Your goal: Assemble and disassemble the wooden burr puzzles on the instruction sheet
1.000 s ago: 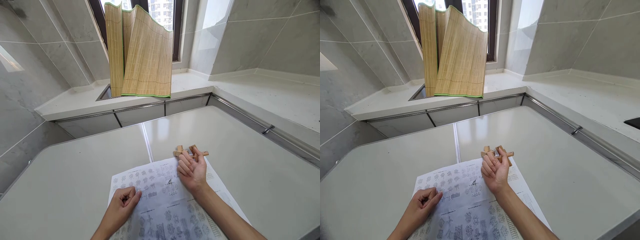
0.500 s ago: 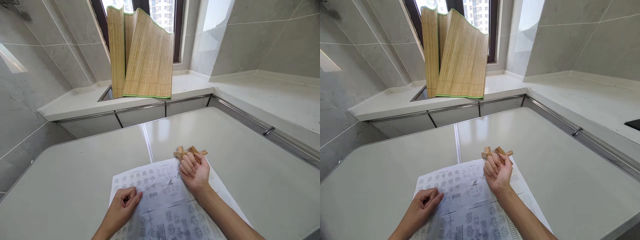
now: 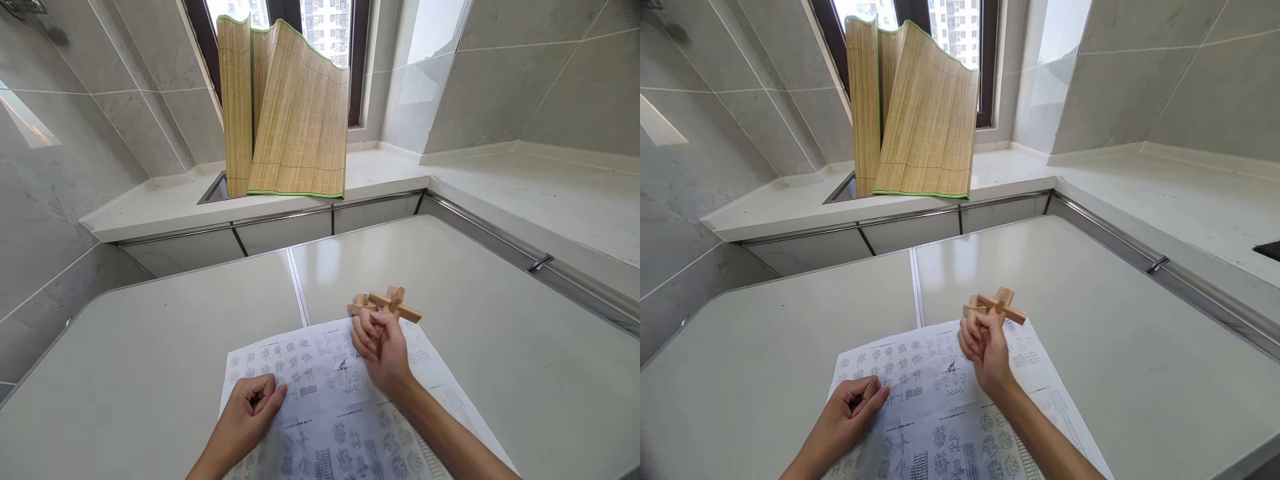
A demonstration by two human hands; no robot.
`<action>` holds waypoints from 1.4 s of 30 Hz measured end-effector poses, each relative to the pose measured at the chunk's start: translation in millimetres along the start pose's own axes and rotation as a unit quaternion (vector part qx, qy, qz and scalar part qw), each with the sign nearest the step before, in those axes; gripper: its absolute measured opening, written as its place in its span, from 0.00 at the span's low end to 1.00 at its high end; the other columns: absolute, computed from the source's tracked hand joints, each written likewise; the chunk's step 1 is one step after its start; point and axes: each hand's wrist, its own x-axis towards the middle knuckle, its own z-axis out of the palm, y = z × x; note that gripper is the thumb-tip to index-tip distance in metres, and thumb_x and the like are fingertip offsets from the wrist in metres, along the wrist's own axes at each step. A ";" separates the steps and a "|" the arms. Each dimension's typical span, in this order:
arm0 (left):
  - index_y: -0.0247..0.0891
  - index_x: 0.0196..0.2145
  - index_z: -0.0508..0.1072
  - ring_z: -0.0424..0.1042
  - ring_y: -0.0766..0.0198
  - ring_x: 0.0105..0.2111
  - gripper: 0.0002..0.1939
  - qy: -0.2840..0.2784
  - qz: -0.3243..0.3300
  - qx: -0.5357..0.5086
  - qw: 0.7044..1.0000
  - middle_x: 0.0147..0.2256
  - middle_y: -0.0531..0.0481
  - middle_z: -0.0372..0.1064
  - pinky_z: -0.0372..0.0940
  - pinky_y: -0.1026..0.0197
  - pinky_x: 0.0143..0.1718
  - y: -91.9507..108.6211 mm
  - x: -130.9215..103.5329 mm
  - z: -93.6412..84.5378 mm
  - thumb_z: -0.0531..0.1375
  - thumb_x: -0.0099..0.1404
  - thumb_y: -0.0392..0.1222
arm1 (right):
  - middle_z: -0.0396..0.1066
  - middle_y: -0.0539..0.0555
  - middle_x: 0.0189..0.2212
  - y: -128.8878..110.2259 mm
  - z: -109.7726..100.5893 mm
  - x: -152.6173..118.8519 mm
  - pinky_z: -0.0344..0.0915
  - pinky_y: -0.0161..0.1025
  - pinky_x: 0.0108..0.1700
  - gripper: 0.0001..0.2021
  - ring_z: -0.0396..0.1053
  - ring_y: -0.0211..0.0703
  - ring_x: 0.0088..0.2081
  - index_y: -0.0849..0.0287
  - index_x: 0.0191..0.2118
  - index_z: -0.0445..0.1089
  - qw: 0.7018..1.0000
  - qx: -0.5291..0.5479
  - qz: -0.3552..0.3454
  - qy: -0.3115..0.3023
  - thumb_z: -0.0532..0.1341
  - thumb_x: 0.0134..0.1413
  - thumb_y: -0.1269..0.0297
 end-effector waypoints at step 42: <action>0.49 0.66 0.61 0.75 0.45 0.58 0.44 0.137 0.173 0.017 0.975 0.59 0.42 0.71 0.73 0.42 0.60 12.7 -25.0 25.7 0.71 0.55 0.37 | 0.76 0.51 0.36 14.2 20.3 -33.4 0.62 0.38 0.33 0.17 0.74 0.43 0.33 0.55 0.51 0.63 0.705 -0.621 -0.208 -0.273 0.57 0.56 0.75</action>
